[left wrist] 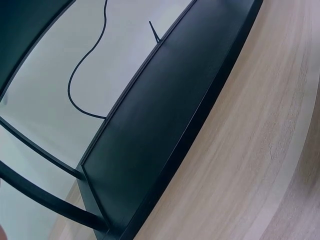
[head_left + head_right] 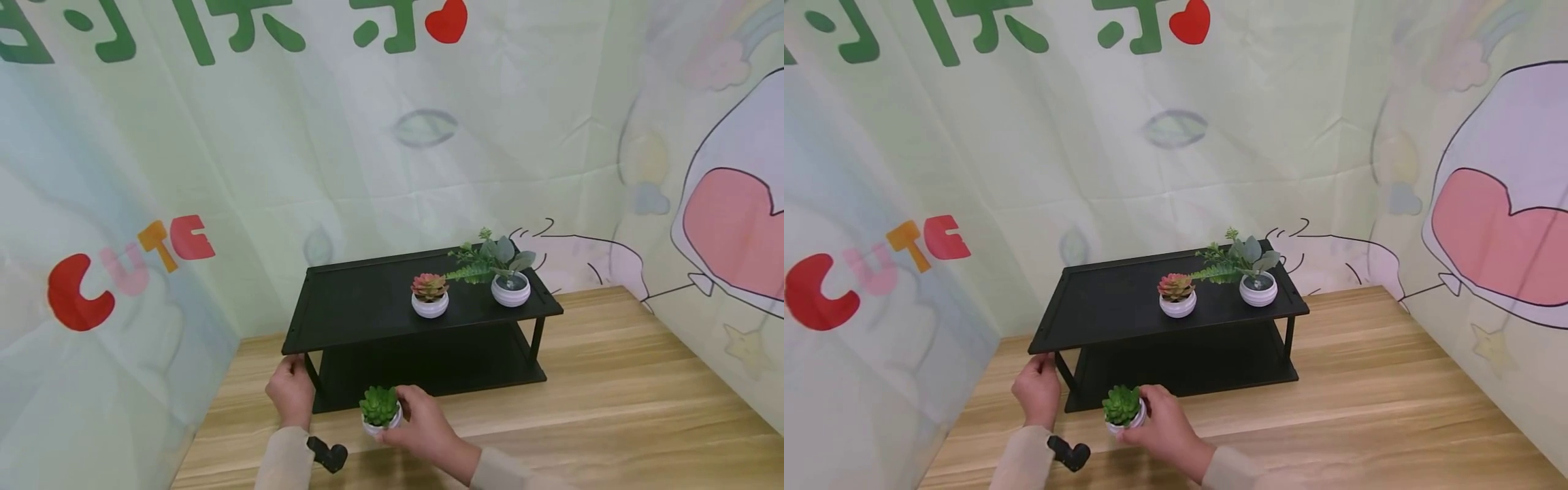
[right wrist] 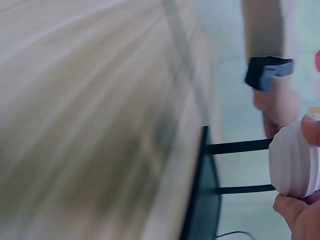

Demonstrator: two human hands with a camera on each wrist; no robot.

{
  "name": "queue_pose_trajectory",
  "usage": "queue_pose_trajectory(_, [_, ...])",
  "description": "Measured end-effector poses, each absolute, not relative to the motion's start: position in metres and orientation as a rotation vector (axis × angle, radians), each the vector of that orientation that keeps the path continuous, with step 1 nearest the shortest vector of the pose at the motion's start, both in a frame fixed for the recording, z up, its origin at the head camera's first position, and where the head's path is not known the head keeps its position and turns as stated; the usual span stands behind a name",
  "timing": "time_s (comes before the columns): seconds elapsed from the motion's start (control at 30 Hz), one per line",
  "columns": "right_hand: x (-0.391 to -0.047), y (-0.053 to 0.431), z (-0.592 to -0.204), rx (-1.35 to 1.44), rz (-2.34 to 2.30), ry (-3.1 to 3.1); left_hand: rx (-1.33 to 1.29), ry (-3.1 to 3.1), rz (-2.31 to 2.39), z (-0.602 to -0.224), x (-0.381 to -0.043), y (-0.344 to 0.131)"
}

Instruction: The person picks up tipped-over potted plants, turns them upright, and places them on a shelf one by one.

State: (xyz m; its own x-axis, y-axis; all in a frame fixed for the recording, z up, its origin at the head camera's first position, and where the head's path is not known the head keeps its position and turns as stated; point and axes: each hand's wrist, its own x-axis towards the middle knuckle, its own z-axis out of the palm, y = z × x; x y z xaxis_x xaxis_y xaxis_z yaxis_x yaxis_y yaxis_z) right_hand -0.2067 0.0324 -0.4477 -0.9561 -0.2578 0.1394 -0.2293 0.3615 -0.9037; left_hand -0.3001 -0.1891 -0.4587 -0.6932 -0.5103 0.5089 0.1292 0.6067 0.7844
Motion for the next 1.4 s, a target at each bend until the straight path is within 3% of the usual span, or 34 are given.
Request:
queue_pose_trajectory(0.8, [-0.237,0.044,-0.364,-0.602,-1.581,2.669,0.329,-2.157,-1.120,-0.454,-0.298,-0.189])
queue_pose_trajectory(1.4, [-0.271,0.035,-0.338,-0.562,-1.563,2.794,0.334,-2.143,-1.104,-0.455,-0.298,-0.189])
